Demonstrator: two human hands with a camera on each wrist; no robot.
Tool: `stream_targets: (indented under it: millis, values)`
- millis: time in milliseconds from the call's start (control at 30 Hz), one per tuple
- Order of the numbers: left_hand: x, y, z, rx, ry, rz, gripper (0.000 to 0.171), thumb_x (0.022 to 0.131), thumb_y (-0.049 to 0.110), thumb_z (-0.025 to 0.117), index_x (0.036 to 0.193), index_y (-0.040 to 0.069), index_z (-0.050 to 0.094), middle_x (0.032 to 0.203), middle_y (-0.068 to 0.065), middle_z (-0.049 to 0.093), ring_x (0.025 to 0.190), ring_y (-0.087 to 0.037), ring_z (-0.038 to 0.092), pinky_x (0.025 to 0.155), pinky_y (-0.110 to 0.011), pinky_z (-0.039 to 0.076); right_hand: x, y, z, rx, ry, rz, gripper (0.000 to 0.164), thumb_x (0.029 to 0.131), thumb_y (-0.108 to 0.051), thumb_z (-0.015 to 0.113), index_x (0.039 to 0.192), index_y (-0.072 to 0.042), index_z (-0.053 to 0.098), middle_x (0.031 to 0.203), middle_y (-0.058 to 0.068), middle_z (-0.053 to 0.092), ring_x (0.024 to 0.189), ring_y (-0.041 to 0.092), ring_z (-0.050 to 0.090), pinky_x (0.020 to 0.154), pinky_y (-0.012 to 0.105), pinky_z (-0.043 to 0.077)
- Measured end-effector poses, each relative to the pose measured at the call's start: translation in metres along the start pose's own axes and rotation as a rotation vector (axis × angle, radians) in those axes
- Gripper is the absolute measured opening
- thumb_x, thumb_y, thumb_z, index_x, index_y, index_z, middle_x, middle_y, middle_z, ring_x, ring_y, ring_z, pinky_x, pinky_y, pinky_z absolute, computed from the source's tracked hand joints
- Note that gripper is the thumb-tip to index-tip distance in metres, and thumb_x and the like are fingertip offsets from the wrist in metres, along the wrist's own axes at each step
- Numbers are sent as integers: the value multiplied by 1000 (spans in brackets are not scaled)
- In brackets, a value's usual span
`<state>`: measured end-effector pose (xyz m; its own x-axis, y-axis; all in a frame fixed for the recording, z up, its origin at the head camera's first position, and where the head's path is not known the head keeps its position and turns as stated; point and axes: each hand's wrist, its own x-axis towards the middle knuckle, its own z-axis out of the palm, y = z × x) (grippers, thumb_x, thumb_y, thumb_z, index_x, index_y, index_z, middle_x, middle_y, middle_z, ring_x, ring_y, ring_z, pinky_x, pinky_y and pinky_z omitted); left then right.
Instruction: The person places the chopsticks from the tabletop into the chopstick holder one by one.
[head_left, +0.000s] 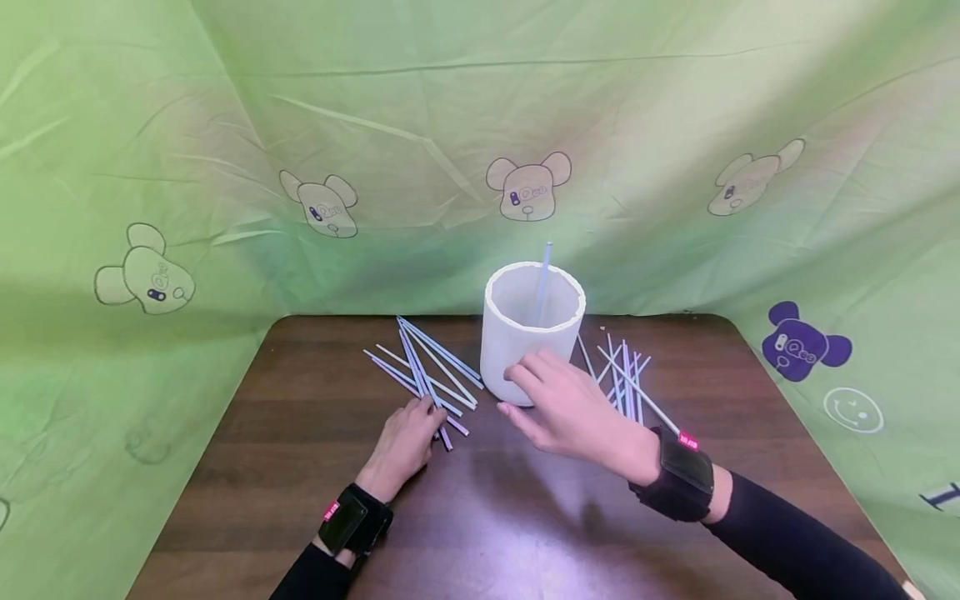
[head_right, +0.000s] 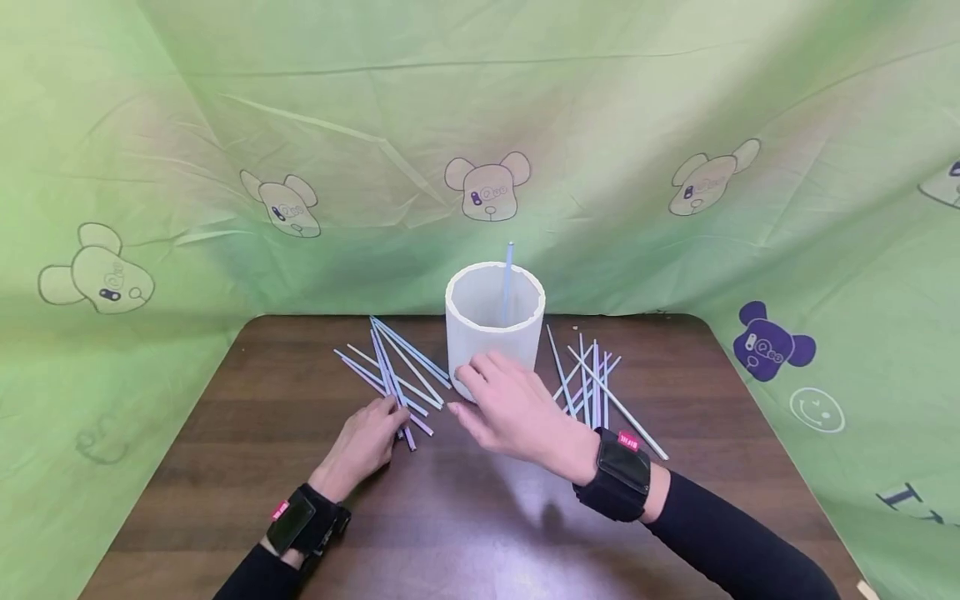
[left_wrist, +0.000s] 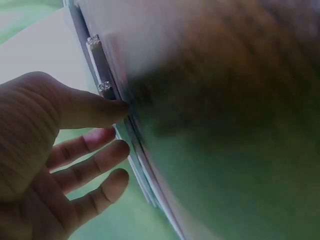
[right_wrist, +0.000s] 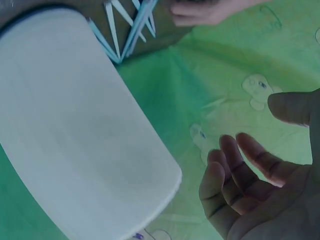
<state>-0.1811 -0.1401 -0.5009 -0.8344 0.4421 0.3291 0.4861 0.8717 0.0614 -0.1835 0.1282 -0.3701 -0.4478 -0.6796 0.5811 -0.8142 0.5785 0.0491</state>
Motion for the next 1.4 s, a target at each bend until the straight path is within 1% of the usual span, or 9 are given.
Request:
stream_targets:
  millis: [167,267,400,633,867,1000,1133,1267,1400]
  values:
    - [-1,3,1,59,-22,19,17,82,2,74,93,14,72,93,-9,59,87,-29,59,64,-41,51,-11,-5,13,-8,-41,-16,27,87,-31,75,103,-13,63,89,-2,56,78,16,50,61,27,47]
    - [2,4,3,103,8,50,12,87,7,66,94,15,73,97,-9,60,90,-28,58,66,-41,50,-18,-8,18,-13,-80,-14,27,86,-31,75,103,-14,63,87,-3,55,76,14,49,59,25,46]
    - [5,3,4,157,51,102,14,88,8,61,93,14,73,99,-8,62,93,-27,57,68,-40,49,-25,-10,23,-2,-136,9,27,86,-31,76,103,-14,64,86,-4,56,74,11,49,59,23,46]
    - [6,0,4,255,104,165,14,90,13,57,93,16,70,90,-2,67,90,-23,55,70,-34,43,-33,-12,28,11,-198,50,25,86,-31,76,102,-13,66,86,-4,62,73,11,55,59,24,51]
    - [12,-6,-9,243,166,175,13,90,7,61,99,15,68,92,-1,73,91,-24,58,77,-37,47,-39,-13,32,72,-249,102,21,87,-29,75,96,-15,63,84,-5,64,69,12,62,55,24,52]
    - [19,-13,-23,236,260,172,18,89,2,61,103,13,66,97,-2,74,90,-24,60,77,-37,49,-42,-14,35,83,-293,132,19,88,-30,74,94,-15,64,82,-6,63,67,10,60,53,24,51]
    - [29,-18,-44,186,402,169,22,89,-2,60,107,8,68,101,-5,76,87,-24,62,72,-35,48,-46,-15,38,92,-324,148,18,89,-30,73,93,-15,65,80,-6,64,63,8,58,52,23,48]
    - [41,-16,-78,111,538,151,22,90,-5,62,109,4,71,101,-9,78,87,-25,65,70,-34,50,-49,-15,39,101,-329,153,18,89,-30,74,92,-15,65,79,-6,64,61,6,56,50,21,46]
    - [56,-8,-119,40,659,147,20,90,-6,65,106,2,73,100,-13,78,87,-28,69,76,-37,56,-49,-15,40,109,-323,157,17,88,-30,74,91,-16,64,79,-6,65,61,5,55,51,19,46]
